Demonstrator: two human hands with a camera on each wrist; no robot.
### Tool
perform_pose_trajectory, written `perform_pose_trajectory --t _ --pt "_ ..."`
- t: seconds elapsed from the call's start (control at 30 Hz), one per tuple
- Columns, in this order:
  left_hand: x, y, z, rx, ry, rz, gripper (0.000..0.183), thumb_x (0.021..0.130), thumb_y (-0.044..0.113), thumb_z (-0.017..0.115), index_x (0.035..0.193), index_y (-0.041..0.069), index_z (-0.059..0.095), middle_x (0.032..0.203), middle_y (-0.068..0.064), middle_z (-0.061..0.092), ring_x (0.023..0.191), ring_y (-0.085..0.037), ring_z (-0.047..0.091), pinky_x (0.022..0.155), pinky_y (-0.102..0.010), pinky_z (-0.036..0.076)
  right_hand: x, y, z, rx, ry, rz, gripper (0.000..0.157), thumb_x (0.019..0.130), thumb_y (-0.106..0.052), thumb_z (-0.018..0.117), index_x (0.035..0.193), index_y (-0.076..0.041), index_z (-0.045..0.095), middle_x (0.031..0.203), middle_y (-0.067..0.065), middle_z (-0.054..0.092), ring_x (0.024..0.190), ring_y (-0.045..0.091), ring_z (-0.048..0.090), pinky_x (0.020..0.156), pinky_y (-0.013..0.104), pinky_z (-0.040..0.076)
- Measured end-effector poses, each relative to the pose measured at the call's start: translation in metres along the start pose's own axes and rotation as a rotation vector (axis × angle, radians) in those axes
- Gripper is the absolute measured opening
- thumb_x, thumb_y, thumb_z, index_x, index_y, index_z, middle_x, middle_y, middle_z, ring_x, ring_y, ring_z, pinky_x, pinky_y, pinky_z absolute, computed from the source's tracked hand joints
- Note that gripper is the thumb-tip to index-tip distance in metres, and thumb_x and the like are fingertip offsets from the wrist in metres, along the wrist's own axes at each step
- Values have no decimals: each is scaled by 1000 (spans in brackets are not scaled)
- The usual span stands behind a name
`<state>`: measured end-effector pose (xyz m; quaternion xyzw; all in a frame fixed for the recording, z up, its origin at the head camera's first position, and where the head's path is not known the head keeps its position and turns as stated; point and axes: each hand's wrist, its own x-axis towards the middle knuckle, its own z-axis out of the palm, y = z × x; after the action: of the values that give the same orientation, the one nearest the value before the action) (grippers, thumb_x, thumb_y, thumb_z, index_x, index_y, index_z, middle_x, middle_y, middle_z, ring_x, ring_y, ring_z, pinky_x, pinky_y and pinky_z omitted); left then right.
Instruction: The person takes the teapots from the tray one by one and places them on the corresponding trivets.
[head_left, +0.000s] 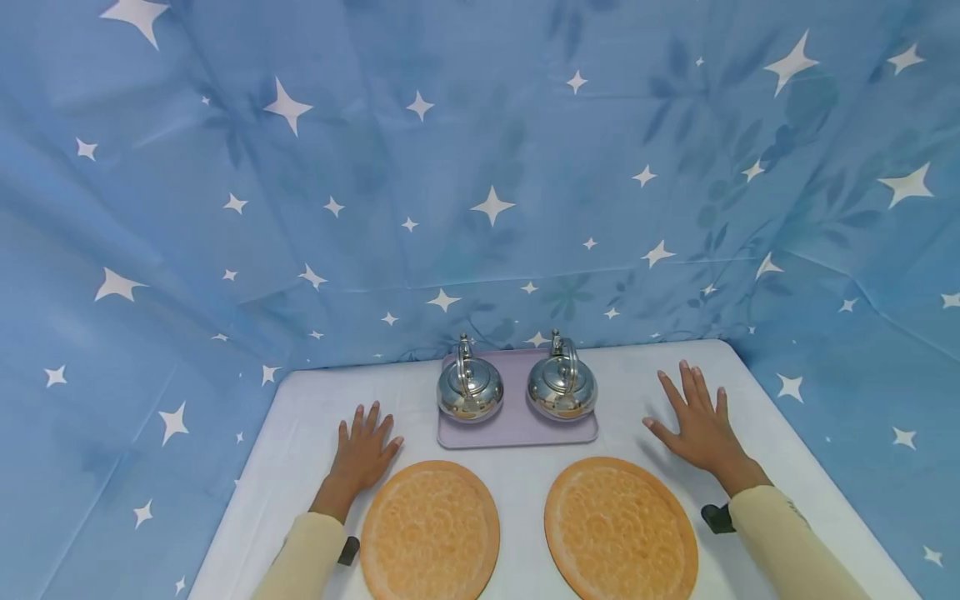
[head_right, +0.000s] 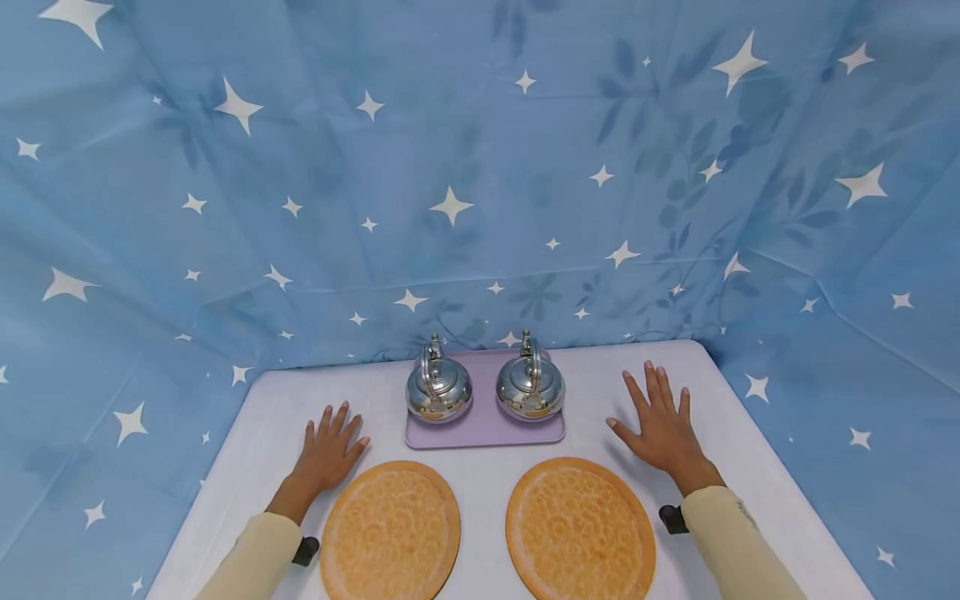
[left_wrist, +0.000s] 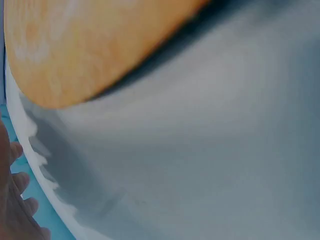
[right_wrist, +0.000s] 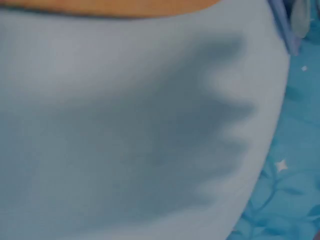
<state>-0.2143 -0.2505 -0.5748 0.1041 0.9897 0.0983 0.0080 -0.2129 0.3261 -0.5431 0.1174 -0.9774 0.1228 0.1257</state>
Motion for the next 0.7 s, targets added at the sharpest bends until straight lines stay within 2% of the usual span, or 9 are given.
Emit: perform_pose_trajectory --t 0.17,0.27,0.37,0.5,0.57,0.7 --pt "5 6 2 -18 9 9 54 102 40 47 140 2 50 152 -27 28 140 -48 18 110 -69 13 19 -19 -13 51 72 -74 84 91 -45 64 154 -8 24 158 25 8 145 40 0 113 63 -8" --pt "10 12 2 -92 25 1 49 101 34 51 135 -1 53 147 -29 35 137 -47 26 110 -65 21 28 -31 -18 92 112 -111 76 91 -37 66 150 -3 33 156 27 18 145 40 8 115 63 2" --pt "15 21 -1 -292 54 -32 44 101 30 52 129 -4 57 138 -27 48 131 -44 39 109 -59 32 37 -43 -20 146 150 -136 67 91 -31 68 144 0 41 153 26 27 143 41 17 114 62 16" --pt "23 33 -8 -548 95 -129 44 105 31 44 124 -4 61 125 -22 60 123 -40 51 106 -52 39 45 -66 -27 232 164 -125 60 92 -29 67 141 -1 46 151 22 34 139 41 28 106 64 31" --pt "27 37 -10 -622 115 -177 45 105 33 42 123 -3 62 121 -20 63 120 -39 54 104 -52 42 48 -79 -31 272 170 -120 57 93 -28 66 141 -2 48 150 20 36 136 41 33 102 64 35" --pt "33 46 -8 -793 118 -265 37 102 27 49 119 -3 64 108 -16 69 107 -33 62 92 -45 52 56 -101 -37 353 215 -159 54 92 -21 68 138 -1 50 145 20 43 131 41 41 102 61 38"
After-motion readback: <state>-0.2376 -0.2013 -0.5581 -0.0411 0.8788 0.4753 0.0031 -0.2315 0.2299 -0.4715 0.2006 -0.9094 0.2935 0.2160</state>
